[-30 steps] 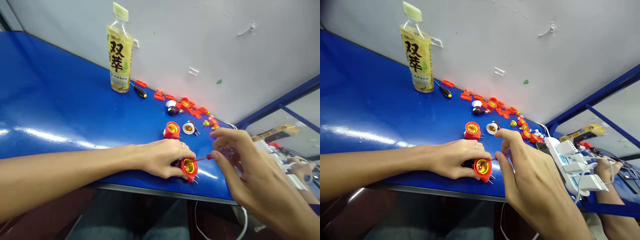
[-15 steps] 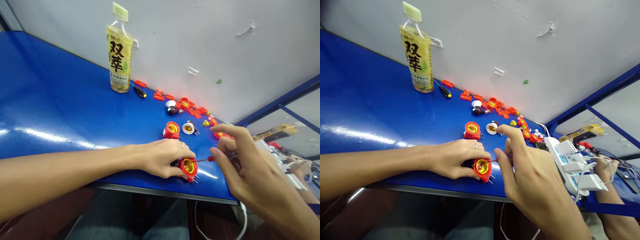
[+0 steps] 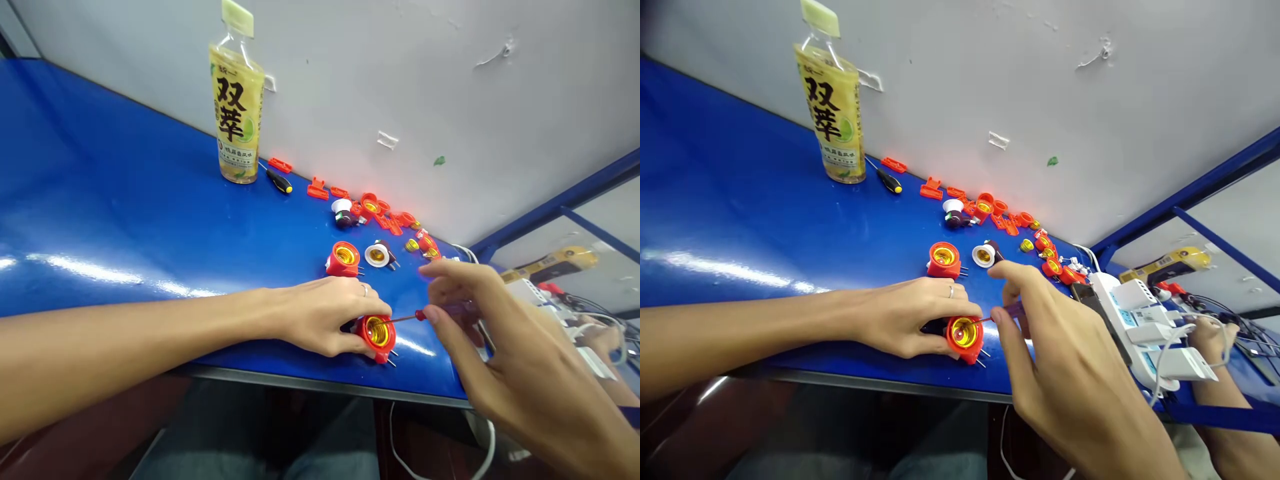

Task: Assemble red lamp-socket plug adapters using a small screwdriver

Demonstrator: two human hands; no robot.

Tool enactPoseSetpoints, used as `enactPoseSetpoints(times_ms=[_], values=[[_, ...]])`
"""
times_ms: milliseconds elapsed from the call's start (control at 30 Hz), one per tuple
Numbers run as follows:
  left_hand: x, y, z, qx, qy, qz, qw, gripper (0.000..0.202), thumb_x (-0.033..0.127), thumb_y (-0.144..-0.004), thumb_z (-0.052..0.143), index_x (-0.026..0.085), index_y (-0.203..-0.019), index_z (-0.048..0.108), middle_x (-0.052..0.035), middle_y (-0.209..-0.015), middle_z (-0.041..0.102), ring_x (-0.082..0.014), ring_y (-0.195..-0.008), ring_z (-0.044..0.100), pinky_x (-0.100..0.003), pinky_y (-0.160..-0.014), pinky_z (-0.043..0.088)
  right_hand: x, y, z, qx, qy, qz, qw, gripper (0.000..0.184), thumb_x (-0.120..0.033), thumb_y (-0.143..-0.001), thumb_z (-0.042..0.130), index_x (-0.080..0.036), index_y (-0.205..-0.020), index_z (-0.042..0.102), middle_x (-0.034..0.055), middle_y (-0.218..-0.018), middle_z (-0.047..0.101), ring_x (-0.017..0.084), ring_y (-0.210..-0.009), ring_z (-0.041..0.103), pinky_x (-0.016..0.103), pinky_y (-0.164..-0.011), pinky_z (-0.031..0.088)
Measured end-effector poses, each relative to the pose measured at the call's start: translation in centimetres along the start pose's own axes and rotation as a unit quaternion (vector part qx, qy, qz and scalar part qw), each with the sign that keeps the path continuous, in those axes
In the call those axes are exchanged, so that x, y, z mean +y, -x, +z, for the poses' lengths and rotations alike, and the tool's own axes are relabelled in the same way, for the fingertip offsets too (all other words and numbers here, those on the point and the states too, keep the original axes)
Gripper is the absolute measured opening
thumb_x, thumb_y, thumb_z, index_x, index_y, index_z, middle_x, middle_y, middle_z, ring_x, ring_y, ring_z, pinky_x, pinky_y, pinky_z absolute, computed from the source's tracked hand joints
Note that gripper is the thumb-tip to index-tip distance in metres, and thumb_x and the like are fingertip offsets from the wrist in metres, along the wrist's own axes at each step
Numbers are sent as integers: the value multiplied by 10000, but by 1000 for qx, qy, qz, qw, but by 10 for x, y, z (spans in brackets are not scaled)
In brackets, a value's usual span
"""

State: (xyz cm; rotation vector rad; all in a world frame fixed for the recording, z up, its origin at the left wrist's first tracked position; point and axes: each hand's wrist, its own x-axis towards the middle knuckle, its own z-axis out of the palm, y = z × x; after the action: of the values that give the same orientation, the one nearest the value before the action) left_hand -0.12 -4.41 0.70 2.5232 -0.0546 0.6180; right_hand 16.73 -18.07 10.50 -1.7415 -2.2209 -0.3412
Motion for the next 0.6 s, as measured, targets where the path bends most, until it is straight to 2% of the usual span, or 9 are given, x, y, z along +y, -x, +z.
enactPoseSetpoints(times_ms=[67,200,267,433,500,600], values=[[0,0,1,7,-2,5,1000,361,371,-894,721,130,-1154,653,-76,-897,683,-203,-811,622,-284,-711,473,0,1,0,-9,-2,-4,1000,240,-280,-1014,453,-237,-1241,516,29,-962,708,164,-747,694,269,-647,499],[-1,1,1,13,-3,6,1000,379,373,-902,711,125,-1181,646,-87,-928,691,-205,-822,624,-290,-733,486,3,0,7,17,92,47,994,330,-433,-1030,434,-220,-1250,556,-1,-683,672,192,-517,638,290,-495,401],[-1,1,1,9,-4,3,1000,386,370,-899,716,123,-1187,646,-87,-932,690,-204,-824,625,-288,-736,485,4,0,9,26,119,56,991,345,-443,-1022,458,-230,-1278,552,-24,-624,634,185,-471,609,287,-480,378],[-1,0,1,5,3,4,1000,368,357,-898,716,122,-1173,649,-73,-892,673,-197,-791,612,-288,-708,479,1,2,3,25,-11,22,999,397,-295,-970,578,-237,-1349,476,-50,-709,628,133,-520,605,257,-512,468],[-1,0,1,3,5,5,1000,365,354,-897,716,122,-1171,652,-77,-896,677,-204,-803,617,-294,-713,480,0,4,1,23,-29,15,999,323,-283,-960,601,-243,-1271,524,-37,-748,654,140,-579,638,254,-545,493],[-1,0,0,2,8,7,1000,378,354,-896,719,100,-1169,660,-86,-902,684,-209,-810,620,-301,-720,479,0,5,0,27,-23,-6,999,107,-252,-960,607,-243,-1065,586,-14,-832,672,132,-664,658,243,-605,502]])
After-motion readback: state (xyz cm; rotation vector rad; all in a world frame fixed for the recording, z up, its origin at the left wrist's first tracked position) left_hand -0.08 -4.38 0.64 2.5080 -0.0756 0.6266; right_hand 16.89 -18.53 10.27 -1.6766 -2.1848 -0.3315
